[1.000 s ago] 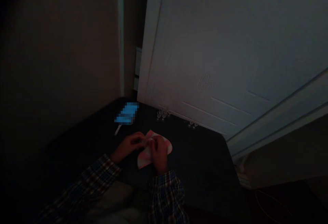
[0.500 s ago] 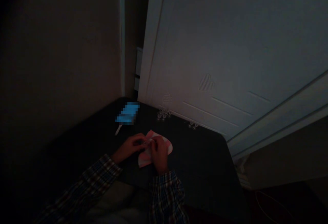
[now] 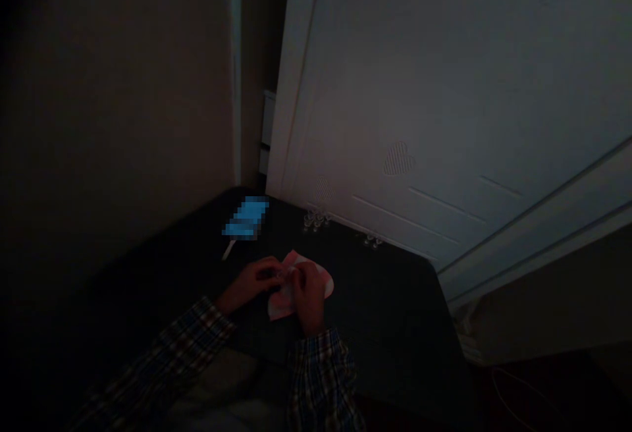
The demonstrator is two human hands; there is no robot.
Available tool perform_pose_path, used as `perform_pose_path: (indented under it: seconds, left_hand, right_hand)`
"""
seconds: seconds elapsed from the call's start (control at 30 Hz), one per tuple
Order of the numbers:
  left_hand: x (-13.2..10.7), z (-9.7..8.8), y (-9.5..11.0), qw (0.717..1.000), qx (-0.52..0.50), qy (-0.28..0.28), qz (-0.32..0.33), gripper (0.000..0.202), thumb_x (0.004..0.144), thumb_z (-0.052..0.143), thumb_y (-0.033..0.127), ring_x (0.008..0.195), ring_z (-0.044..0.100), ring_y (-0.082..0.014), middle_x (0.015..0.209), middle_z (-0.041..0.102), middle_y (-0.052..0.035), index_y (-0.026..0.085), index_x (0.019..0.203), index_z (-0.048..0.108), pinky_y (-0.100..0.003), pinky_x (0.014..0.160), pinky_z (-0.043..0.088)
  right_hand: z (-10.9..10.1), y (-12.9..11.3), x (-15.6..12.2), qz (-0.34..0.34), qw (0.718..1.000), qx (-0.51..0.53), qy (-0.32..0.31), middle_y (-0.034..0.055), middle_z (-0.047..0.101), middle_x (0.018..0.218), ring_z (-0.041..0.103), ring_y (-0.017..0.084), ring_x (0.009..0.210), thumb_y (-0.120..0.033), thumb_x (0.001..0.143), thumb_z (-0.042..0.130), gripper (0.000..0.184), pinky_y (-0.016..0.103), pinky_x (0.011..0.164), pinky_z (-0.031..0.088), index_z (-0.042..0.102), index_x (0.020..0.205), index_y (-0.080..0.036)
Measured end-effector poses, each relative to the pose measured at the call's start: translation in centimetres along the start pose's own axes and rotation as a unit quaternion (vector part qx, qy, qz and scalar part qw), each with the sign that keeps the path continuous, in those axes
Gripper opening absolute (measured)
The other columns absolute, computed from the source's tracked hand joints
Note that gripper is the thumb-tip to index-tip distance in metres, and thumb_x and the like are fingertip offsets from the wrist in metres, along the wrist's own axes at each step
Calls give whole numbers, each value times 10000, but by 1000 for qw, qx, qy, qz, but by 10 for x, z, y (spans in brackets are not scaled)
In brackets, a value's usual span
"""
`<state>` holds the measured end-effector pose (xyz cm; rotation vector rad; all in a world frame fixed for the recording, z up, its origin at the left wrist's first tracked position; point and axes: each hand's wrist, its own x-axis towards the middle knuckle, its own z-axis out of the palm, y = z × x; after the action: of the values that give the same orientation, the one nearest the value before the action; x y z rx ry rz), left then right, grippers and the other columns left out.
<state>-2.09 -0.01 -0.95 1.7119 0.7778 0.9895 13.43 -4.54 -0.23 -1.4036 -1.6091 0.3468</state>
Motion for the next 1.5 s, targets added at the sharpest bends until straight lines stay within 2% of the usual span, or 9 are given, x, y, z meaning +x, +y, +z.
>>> perform_pose_path:
  seconds: [0.5,0.83,1.13,1.27,1.5]
  left_hand:
    - [0,0,2,1000,-6,2,-19,149,734,614,273,850,553,-174,883,573,-38,160,826,645,-262,703,475]
    - [0,-1,1,1000,-16,1,-1,165,745,611,296,808,557,-161,872,570,-33,158,824,657,-240,638,470]
    - [0,-4,5,998,-35,60,-8,183,728,637,312,819,592,-175,888,614,-47,154,818,646,-264,673,492]
    - [0,-4,1,996,-42,66,-42,234,734,628,342,765,614,-177,874,656,-41,160,881,627,-286,682,500]
    - [-3,-1,5,997,16,71,-26,273,739,614,406,797,602,-187,863,661,-43,173,877,643,-283,690,479]
  right_hand:
    - [4,2,1,0,1000,3,7,25,618,780,566,146,710,-214,858,440,157,248,632,410,592,839,-182]
    - [3,-2,2,0,1000,8,17,23,623,775,564,148,712,-199,856,445,145,247,637,407,586,823,-184]
    - [1,1,0,29,998,-9,59,30,632,827,568,156,759,-224,878,414,171,253,660,399,581,877,-187]
    - [0,2,0,33,997,-16,65,35,630,850,568,160,779,-260,894,392,196,254,654,395,576,902,-191]
    - [-1,1,-1,28,997,-16,66,38,630,858,567,164,790,-274,900,387,199,265,670,396,569,911,-195]
